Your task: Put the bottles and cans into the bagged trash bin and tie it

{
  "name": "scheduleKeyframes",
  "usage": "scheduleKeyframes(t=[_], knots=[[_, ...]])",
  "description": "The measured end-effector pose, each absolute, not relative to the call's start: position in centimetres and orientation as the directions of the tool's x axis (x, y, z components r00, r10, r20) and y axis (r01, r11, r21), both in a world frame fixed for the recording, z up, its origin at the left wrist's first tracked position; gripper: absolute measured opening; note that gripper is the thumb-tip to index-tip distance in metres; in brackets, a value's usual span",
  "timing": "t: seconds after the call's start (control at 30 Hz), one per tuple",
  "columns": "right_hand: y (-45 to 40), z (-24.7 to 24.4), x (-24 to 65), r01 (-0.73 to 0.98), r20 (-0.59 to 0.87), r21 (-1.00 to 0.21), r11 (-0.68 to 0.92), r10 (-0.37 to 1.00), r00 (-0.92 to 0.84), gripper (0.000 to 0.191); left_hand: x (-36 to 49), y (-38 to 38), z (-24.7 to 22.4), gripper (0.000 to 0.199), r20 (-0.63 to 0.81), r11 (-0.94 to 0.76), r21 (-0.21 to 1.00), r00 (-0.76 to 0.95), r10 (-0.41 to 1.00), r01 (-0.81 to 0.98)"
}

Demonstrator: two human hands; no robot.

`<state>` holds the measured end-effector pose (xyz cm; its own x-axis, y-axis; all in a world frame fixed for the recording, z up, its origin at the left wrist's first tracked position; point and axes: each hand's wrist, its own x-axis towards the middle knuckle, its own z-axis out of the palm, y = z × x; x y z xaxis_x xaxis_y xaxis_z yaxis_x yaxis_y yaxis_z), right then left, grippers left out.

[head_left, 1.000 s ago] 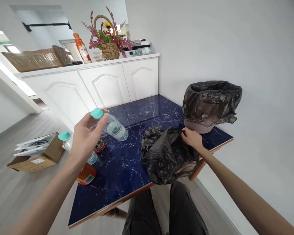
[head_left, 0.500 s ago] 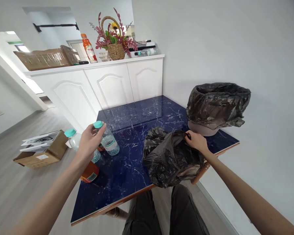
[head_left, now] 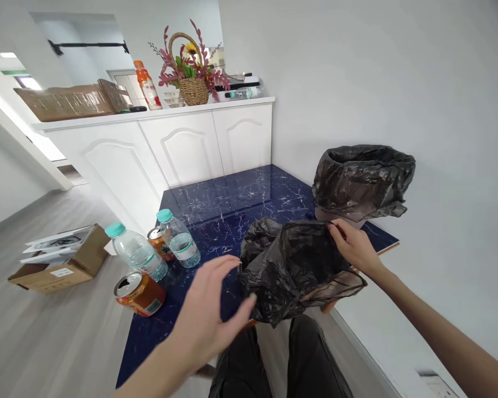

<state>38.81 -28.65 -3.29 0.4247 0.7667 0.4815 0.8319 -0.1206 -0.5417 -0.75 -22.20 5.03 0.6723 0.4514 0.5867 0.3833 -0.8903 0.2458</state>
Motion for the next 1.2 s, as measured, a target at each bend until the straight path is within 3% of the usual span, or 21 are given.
scheduleKeyframes(t=[0.07, 0.1, 0.17, 0.23, 0.33, 0.43, 0.53, 0.6, 0.67, 0.77, 0.87, 0.97, 1.03, 1.2], knots=[[-29.5, -1.6, 38.0, 0.837, 0.509, -0.533, -0.126, 0.742, 0.436, 0.031, 0.2, -23.2, 2.7, 0.077, 0.466, -0.855, 0.288, 0.717, 0.518, 0.431], [-29.8, -0.7, 37.6, 0.840, 0.524, -0.526, -0.131, 0.729, 0.441, 0.031, 0.6, -23.2, 1.7, 0.070, 0.439, -0.849, 0.294, 0.727, 0.528, 0.439], [-30.4, 1.5, 37.0, 0.846, 0.566, -0.517, -0.133, 0.688, 0.454, 0.032, 1.2, -22.5, 0.8, 0.032, 0.422, -0.854, 0.304, 0.744, 0.518, 0.422], [-31.0, 3.8, 36.3, 0.838, 0.624, -0.531, -0.128, 0.610, 0.488, 0.034, 1.4, -21.5, 1.4, 0.016, 0.458, -0.853, 0.335, 0.722, 0.519, 0.401], [-32.3, 6.7, 35.5, 0.799, 0.696, -0.591, -0.110, 0.431, 0.574, 0.040, 0.8, -20.5, 3.9, 0.020, 0.588, -0.830, 0.393, 0.585, 0.558, 0.397], [-34.3, 7.1, 35.0, 0.819, 0.756, -0.566, -0.096, 0.336, 0.562, 0.040, -0.7, -20.7, 5.9, 0.022, 0.714, -0.880, 0.370, 0.516, 0.474, 0.297], [-36.3, 5.0, 35.4, 0.924, 0.805, -0.379, -0.044, 0.478, 0.352, 0.033, -2.1, -21.8, 6.0, 0.032, 0.702, -0.944, 0.315, 0.645, 0.301, 0.097], [-37.5, 3.0, 36.3, 0.962, 0.751, -0.270, 0.043, 0.635, 0.182, 0.031, -2.6, -22.6, 5.5, 0.037, 0.610, -0.949, 0.314, 0.771, 0.184, -0.022], [-38.7, 1.1, 37.4, 0.965, 0.661, -0.244, 0.096, 0.745, 0.093, 0.031, -2.6, -23.4, 4.9, 0.039, 0.490, -0.934, 0.345, 0.867, 0.093, -0.094], [-40.2, -1.0, 38.9, 0.950, 0.527, -0.307, 0.052, 0.841, 0.125, 0.033, -2.1, -24.2, 4.1, 0.047, 0.334, -0.895, 0.420, 0.942, -0.002, -0.151], [-41.1, -1.9, 39.9, 0.898, 0.369, -0.432, -0.085, 0.892, 0.262, 0.036, -1.1, -23.6, 3.0, 0.068, 0.360, -0.884, 0.448, 0.932, 0.043, -0.132], [-41.1, -1.9, 40.5, 0.806, 0.266, -0.541, -0.240, 0.861, 0.434, 0.040, 0.8, -20.9, 1.5, 0.042, 0.501, -0.903, 0.419, 0.804, 0.320, 0.098], [-40.3, -1.6, 41.0, 0.743, 0.240, -0.585, -0.325, 0.806, 0.542, 0.042, 2.3, -18.5, 0.5, 0.036, 0.510, -0.886, 0.410, 0.750, 0.420, 0.217], [-37.2, -0.4, 42.4, 0.582, 0.201, -0.727, -0.366, 0.697, 0.688, 0.042, 4.8, -14.1, -1.8, 0.049, 0.275, -0.913, 0.320, 0.897, 0.345, 0.253]])
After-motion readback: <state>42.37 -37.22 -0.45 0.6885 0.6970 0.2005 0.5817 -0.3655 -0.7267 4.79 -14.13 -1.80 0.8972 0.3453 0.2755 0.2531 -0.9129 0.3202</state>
